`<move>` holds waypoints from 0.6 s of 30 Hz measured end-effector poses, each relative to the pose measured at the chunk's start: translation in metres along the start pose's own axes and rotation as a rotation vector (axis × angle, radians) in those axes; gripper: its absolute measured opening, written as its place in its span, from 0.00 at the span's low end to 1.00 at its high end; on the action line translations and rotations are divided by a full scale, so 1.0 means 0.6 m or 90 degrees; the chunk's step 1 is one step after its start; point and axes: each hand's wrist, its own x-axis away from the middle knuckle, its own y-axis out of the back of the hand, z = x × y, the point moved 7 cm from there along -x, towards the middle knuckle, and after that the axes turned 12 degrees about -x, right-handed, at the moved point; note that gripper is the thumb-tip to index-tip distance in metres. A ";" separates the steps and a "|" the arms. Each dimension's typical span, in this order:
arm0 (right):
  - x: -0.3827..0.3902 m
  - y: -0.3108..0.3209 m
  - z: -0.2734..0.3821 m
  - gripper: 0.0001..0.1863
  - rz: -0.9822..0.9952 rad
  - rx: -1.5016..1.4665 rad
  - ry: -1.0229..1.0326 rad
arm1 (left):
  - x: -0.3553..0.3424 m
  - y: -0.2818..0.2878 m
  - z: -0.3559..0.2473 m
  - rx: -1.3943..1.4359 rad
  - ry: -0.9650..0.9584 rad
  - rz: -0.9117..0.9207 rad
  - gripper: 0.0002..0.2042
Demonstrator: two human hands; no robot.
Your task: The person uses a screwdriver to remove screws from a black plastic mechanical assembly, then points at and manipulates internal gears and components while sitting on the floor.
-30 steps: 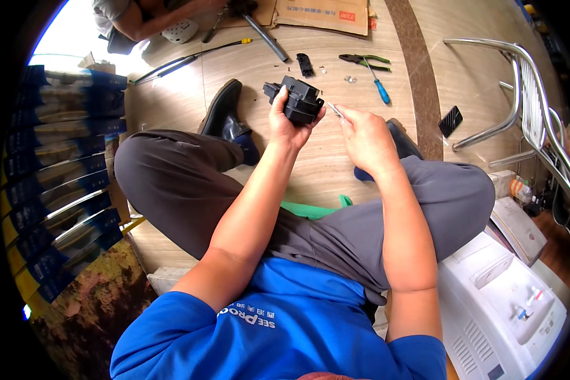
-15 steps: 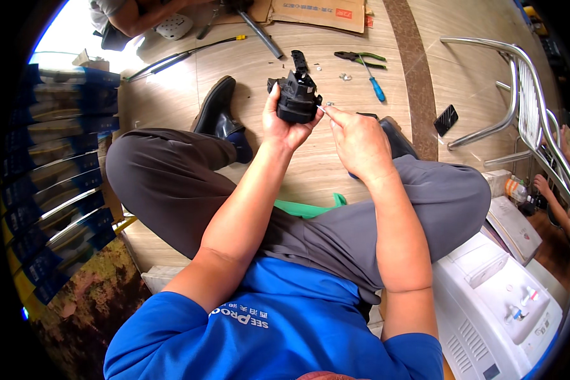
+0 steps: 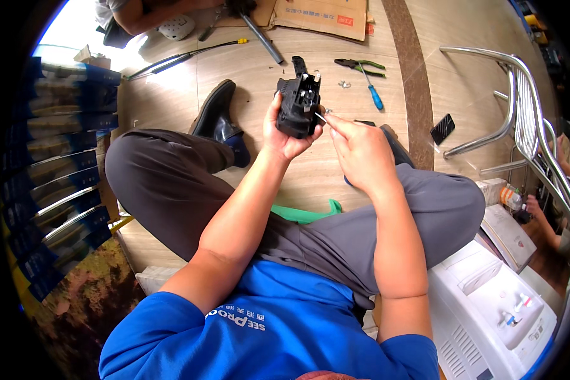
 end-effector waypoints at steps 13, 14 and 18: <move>0.016 0.086 -0.001 0.13 -0.181 -0.151 -0.001 | 0.017 -0.062 0.028 -0.056 0.091 0.278 0.43; 0.016 0.087 -0.006 0.13 -0.195 -0.167 -0.013 | 0.017 -0.071 0.030 -0.052 0.099 0.291 0.43; 0.011 0.088 -0.017 0.11 -0.214 -0.273 -0.041 | 0.024 -0.086 0.038 -0.116 0.106 0.272 0.49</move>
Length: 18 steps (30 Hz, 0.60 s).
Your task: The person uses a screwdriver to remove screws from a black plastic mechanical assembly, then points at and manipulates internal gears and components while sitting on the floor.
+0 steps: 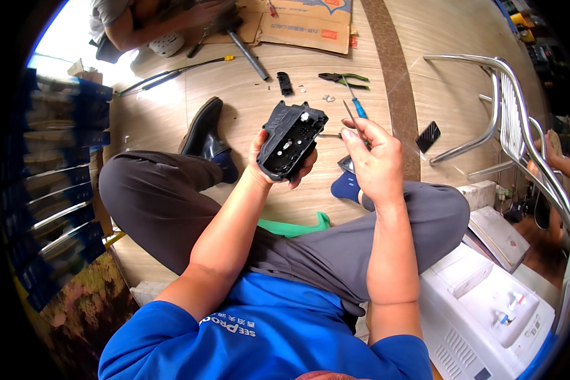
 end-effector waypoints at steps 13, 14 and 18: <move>-0.010 -0.032 -0.066 0.15 0.187 -0.311 -0.223 | -0.001 -0.031 0.044 0.165 0.138 0.095 0.60; -0.010 -0.033 -0.067 0.14 0.181 -0.317 -0.227 | 0.003 -0.020 0.043 0.160 0.174 0.082 0.60; -0.005 -0.028 -0.077 0.12 0.117 -0.357 -0.277 | 0.001 -0.002 0.046 0.134 0.182 0.002 0.55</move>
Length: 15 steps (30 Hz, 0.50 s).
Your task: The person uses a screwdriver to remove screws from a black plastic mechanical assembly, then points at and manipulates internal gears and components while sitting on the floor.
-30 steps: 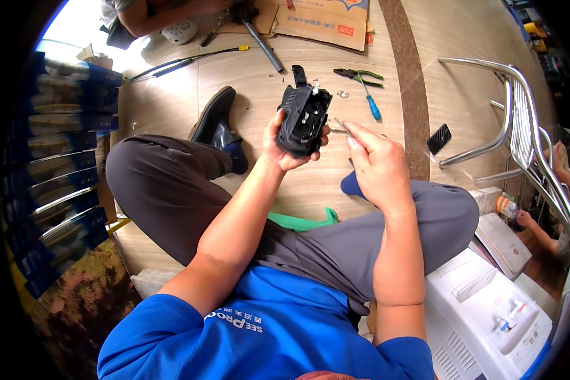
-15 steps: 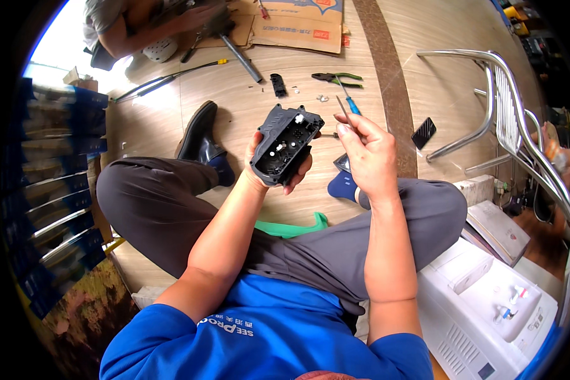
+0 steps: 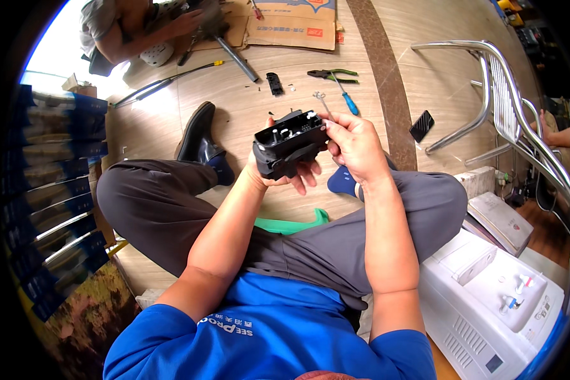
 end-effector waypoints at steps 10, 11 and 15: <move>-0.024 0.036 -0.065 0.11 -0.173 -0.129 0.035 | 0.041 0.077 -0.081 -0.185 -0.309 -0.529 0.39; -0.026 0.036 -0.068 0.10 -0.184 -0.147 0.044 | 0.039 0.069 -0.080 -0.167 -0.332 -0.536 0.41; -0.032 0.034 -0.071 0.10 -0.218 -0.154 0.096 | 0.028 -0.006 -0.077 -0.138 -0.406 -0.588 0.46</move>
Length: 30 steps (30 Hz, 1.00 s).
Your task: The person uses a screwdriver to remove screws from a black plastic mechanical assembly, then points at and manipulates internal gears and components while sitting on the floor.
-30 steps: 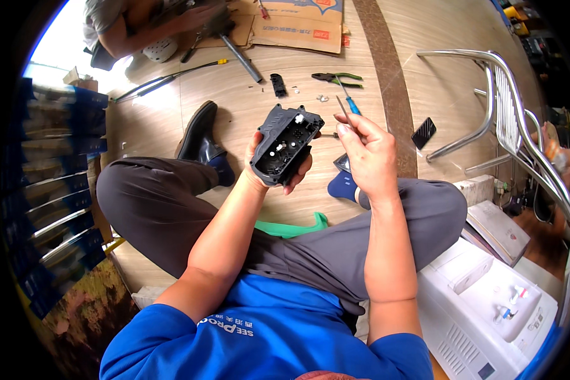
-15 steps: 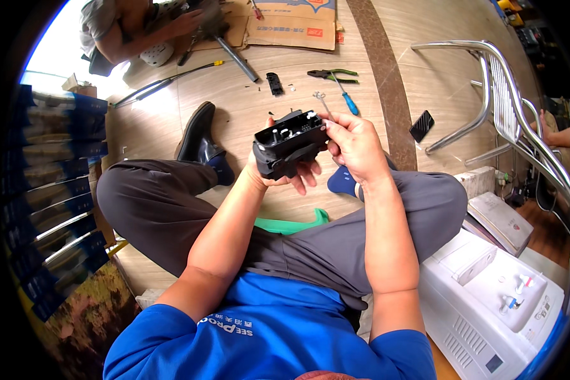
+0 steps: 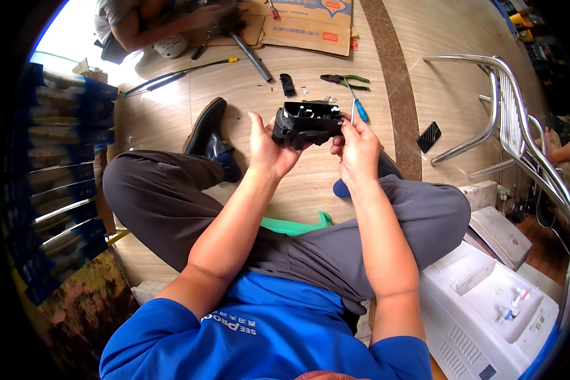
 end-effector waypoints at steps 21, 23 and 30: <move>0.019 -0.039 -0.015 0.12 0.057 0.103 0.015 | -0.013 0.035 -0.021 -0.152 -0.211 -0.088 0.34; 0.022 -0.038 -0.017 0.13 0.069 0.116 0.001 | -0.013 0.038 -0.026 -0.162 -0.196 -0.129 0.33; 0.019 -0.025 0.013 0.15 0.040 0.049 -0.041 | -0.014 0.018 -0.026 -0.194 -0.150 -0.051 0.18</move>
